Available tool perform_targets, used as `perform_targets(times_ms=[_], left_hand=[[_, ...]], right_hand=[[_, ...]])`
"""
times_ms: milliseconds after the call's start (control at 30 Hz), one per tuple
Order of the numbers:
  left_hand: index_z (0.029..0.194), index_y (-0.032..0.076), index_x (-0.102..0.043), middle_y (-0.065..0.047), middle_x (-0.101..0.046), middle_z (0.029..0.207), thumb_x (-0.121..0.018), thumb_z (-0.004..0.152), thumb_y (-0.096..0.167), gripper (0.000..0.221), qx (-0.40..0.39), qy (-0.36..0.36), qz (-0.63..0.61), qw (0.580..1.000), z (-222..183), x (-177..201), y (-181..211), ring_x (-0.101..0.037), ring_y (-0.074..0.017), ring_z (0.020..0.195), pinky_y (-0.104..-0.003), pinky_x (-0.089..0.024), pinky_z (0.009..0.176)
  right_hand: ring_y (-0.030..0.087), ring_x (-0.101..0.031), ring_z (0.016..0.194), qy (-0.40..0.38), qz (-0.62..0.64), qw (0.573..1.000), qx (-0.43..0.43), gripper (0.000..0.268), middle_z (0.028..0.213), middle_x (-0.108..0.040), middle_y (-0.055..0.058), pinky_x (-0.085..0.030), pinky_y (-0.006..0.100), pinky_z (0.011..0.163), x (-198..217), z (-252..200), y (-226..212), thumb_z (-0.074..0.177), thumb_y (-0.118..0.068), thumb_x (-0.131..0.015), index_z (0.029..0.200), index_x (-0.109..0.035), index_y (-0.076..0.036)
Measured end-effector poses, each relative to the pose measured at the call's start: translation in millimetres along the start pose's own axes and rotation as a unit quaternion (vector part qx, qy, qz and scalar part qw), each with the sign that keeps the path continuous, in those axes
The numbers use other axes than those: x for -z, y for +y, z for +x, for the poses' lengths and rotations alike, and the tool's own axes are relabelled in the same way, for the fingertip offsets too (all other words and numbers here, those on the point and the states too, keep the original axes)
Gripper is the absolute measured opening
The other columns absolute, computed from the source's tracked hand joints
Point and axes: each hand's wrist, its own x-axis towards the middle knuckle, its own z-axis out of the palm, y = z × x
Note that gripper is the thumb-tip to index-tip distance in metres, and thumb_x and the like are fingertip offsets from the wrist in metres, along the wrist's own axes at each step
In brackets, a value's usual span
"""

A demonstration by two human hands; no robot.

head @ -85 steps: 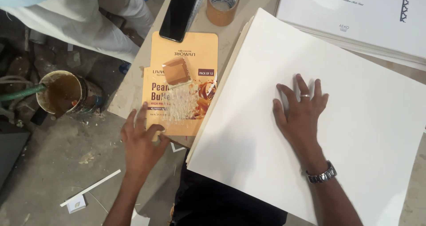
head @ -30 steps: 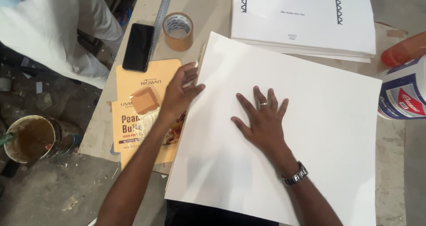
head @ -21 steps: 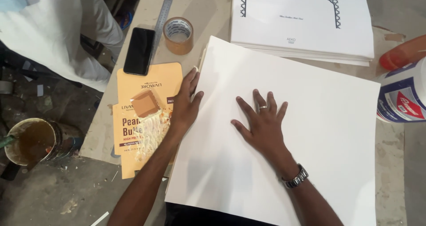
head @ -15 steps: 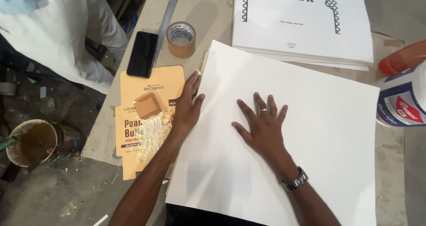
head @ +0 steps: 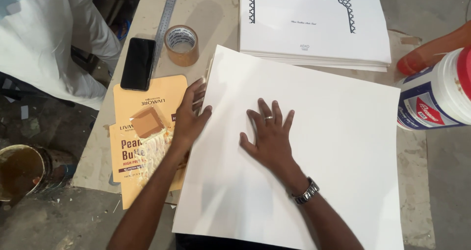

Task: The recorder is inspecting and flipping through large white paper sheets at a workstation.

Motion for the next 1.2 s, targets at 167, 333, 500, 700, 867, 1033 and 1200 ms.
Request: perform_targets(times_ms=[167,333,500,700,867,1033,1200], left_hand=[[0.142,0.013,-0.052,-0.011,-0.036,0.162,-0.071,0.086,0.002,0.06,0.03,-0.019,0.054,0.998,54,17,12,-0.057,-0.0263,0.13,-0.034,-0.06,0.095],[0.131,0.011,-0.062,-0.012,-0.036,0.163,-0.072,0.089,0.002,0.045,-0.037,-0.06,0.062,0.996,110,18,8,-0.06,-0.0239,0.128,-0.03,-0.063,0.091],[0.122,0.01,-0.068,-0.013,-0.037,0.163,-0.072,0.086,0.001,0.037,-0.025,-0.083,0.068,0.994,136,16,-5,-0.07,-0.0159,0.11,-0.025,-0.063,0.079],[0.12,0.009,-0.07,-0.014,-0.037,0.165,-0.073,0.085,0.0,0.037,-0.016,-0.083,0.072,0.994,142,17,-14,-0.071,-0.0127,0.1,-0.023,-0.06,0.074],[0.121,0.009,-0.071,-0.015,-0.034,0.166,-0.073,0.084,0.0,0.037,-0.011,-0.091,0.06,0.994,145,15,-12,-0.07,-0.012,0.099,-0.022,-0.061,0.07],[0.117,0.005,-0.07,-0.016,-0.032,0.166,-0.073,0.085,0.0,0.033,0.008,-0.09,0.063,0.994,141,21,-15,-0.07,-0.012,0.098,-0.022,-0.061,0.065],[0.111,-0.003,-0.072,-0.017,-0.029,0.17,-0.068,0.089,-0.003,0.022,-0.026,-0.119,-0.03,0.992,137,30,-17,-0.071,-0.0146,0.105,-0.024,-0.064,0.07]], right_hand=[[0.046,-0.019,0.15,0.0,-0.006,1.0,0.006,0.065,0.162,-0.033,0.017,-0.006,0.079,0.112,0,-2,0,0.089,-0.049,-0.063,0.142,-0.052,-0.014],[0.046,-0.019,0.15,-0.001,-0.008,1.0,0.003,0.066,0.161,-0.033,0.017,-0.006,0.08,0.112,3,-1,-1,0.087,-0.05,-0.063,0.141,-0.052,-0.013],[0.048,-0.022,0.148,-0.004,0.007,1.0,0.001,0.067,0.159,-0.036,0.018,-0.007,0.082,0.11,6,0,-3,0.085,-0.048,-0.066,0.139,-0.052,-0.012],[0.05,-0.024,0.147,0.005,0.018,1.0,0.008,0.066,0.158,-0.037,0.02,-0.009,0.083,0.108,11,1,-6,0.084,-0.046,-0.068,0.138,-0.055,-0.01],[0.051,-0.024,0.147,0.007,0.014,1.0,0.011,0.066,0.158,-0.037,0.02,-0.01,0.083,0.108,10,1,-6,0.084,-0.046,-0.069,0.137,-0.055,-0.01],[0.051,-0.024,0.147,0.009,0.01,1.0,0.017,0.066,0.158,-0.037,0.021,-0.01,0.083,0.108,10,0,-6,0.085,-0.046,-0.069,0.138,-0.055,-0.009],[0.051,-0.023,0.147,0.005,0.016,1.0,0.012,0.066,0.158,-0.037,0.021,-0.009,0.083,0.109,10,-1,-7,0.085,-0.046,-0.069,0.138,-0.055,-0.01]])
